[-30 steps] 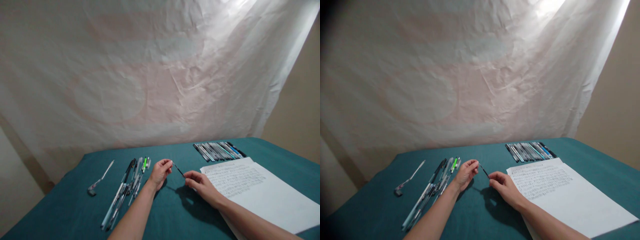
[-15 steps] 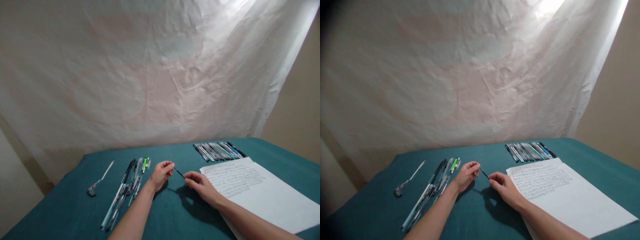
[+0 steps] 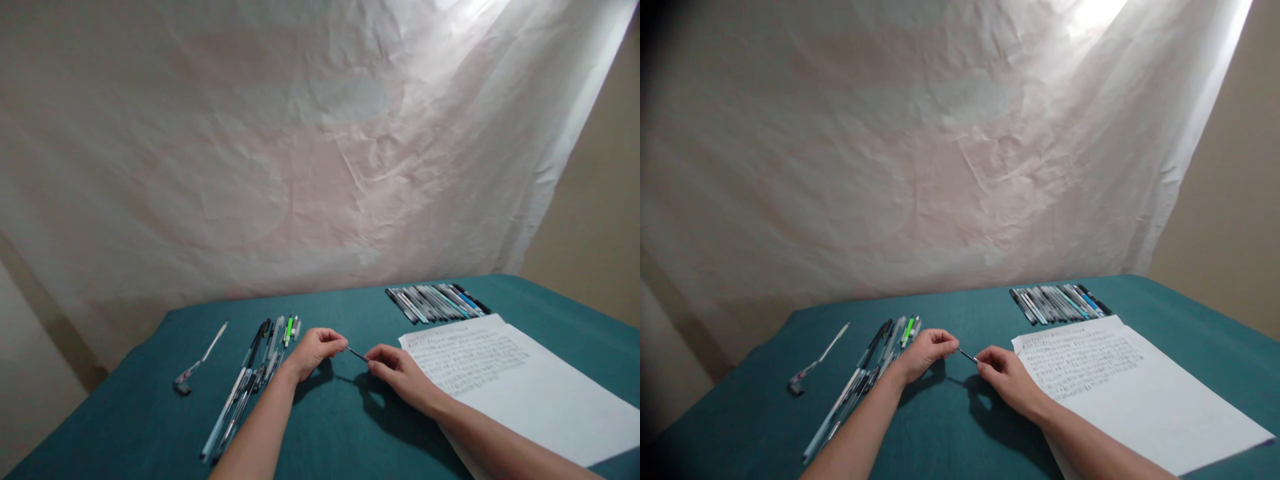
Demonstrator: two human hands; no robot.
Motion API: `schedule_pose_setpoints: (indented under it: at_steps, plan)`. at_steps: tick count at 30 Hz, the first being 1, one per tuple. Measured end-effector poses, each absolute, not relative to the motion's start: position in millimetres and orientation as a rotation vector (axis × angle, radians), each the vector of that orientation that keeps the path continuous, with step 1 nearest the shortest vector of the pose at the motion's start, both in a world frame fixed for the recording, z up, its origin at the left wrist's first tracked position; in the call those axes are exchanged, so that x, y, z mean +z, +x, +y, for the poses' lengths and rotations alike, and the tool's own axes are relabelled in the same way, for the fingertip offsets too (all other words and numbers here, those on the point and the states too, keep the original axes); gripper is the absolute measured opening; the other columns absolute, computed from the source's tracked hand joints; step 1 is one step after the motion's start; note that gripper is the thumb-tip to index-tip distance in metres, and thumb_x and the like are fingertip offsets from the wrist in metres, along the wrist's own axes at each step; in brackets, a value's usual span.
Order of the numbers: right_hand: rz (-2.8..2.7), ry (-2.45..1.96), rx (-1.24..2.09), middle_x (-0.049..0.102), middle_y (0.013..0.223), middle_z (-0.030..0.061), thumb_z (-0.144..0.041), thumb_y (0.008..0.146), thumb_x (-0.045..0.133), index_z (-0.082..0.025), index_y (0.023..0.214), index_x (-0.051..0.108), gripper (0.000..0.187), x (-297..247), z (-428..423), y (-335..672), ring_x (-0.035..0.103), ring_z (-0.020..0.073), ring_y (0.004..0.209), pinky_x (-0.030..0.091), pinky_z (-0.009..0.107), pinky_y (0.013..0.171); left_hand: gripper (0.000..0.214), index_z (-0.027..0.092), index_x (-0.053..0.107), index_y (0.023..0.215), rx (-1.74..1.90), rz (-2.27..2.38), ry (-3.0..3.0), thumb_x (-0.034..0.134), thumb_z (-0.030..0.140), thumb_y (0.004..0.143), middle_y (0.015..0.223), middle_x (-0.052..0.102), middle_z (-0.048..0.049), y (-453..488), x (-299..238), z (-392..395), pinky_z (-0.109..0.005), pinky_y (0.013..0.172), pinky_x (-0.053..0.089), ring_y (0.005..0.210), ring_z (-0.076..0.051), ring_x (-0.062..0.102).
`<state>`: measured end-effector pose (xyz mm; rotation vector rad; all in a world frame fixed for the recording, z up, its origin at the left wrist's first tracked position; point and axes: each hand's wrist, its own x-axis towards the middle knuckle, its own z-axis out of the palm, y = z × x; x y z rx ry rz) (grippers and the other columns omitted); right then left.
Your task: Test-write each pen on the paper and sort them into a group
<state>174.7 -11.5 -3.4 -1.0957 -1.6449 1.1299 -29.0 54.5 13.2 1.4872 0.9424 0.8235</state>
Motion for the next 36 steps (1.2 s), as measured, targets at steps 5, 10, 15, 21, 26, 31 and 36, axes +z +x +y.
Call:
schedule_pose_setpoints:
  at_steps: [5, 10, 15, 21, 26, 31, 36]
  plan:
    - [-1.73, -1.127, 1.085, 0.055, 0.066, -0.0013, -0.029, 0.08, 0.049, -0.016, 0.082, 0.06, 0.017, -2, -13, 174, 0.047, 0.0113, 0.06, 0.034, 0.022, 0.054, 0.03, 0.011, 0.068, 0.074, 0.705, 0.968, 1.549, 0.071, 0.037, 0.059, 0.062, 0.06, -0.0025, -34, 13, 53, -0.021, 0.053, 0.033, 0.054, -0.009, 0.047]
    - [-1.734, -1.11, 1.093, 0.056, 0.068, -0.0008, -0.029, 0.08, 0.049, -0.016, 0.084, 0.06, 0.018, -4, -13, 175, 0.048, 0.0117, 0.062, 0.035, 0.022, 0.056, 0.03, 0.011, 0.068, 0.074, 0.663, 0.944, 1.561, 0.071, 0.037, 0.059, 0.063, 0.059, -0.0027, -30, 16, 48, -0.02, 0.052, 0.032, 0.054, -0.009, 0.046]
    - [-1.685, -1.059, 1.151, 0.057, 0.07, -0.0008, -0.032, 0.08, 0.051, -0.016, 0.085, 0.06, 0.019, -6, -10, 175, 0.049, 0.012, 0.065, 0.036, 0.022, 0.058, 0.043, 0.015, 0.063, 0.099, 0.667, 0.944, 1.605, 0.066, 0.043, 0.065, 0.066, 0.057, 0.0001, -24, 25, 46, -0.018, 0.048, 0.029, 0.054, -0.008, 0.045]
    - [-1.621, -1.029, 1.225, 0.058, 0.073, -0.0002, -0.035, 0.08, 0.051, -0.016, 0.088, 0.06, 0.023, -7, -9, 177, 0.051, 0.0124, 0.067, 0.038, 0.023, 0.061, 0.04, 0.015, 0.063, 0.087, 0.798, 1.747, 2.026, 0.036, 0.045, 0.085, 0.067, 0.06, -0.0028, -45, 35, 67, -0.021, 0.056, 0.037, 0.057, -0.011, 0.052]
    - [-1.63, -1.025, 1.214, 0.06, 0.076, 0.0014, -0.041, 0.08, 0.05, -0.017, 0.093, 0.059, 0.029, -10, -8, 177, 0.054, 0.0145, 0.071, 0.041, 0.025, 0.065, 0.013, 0.017, 0.061, 0.074, 0.718, 2.113, 2.058, 0.055, 0.028, 0.076, 0.078, 0.064, -0.0087, -76, 29, 76, -0.028, 0.07, 0.037, 0.078, -0.02, 0.057]
    - [-1.637, -1.007, 1.233, 0.061, 0.077, 0.0028, -0.046, 0.08, 0.047, -0.017, 0.094, 0.059, 0.035, -8, -7, 177, 0.055, 0.0154, 0.07, 0.043, 0.027, 0.066, 0.012, 0.018, 0.062, 0.075, 0.563, 2.253, 2.053, 0.054, 0.027, 0.076, 0.081, 0.065, -0.0108, -82, 23, 72, -0.029, 0.068, 0.038, 0.077, -0.022, 0.06]
    - [-1.645, -1.025, 1.205, 0.06, 0.076, 0.0029, -0.048, 0.08, 0.047, -0.017, 0.091, 0.059, 0.036, -6, -8, 176, 0.054, 0.016, 0.071, 0.042, 0.028, 0.067, 0.016, 0.017, 0.062, 0.081, 0.516, 2.287, 2.062, 0.055, 0.031, 0.076, 0.086, 0.064, -0.0132, -76, 20, 68, -0.031, 0.07, 0.038, 0.082, -0.025, 0.059]
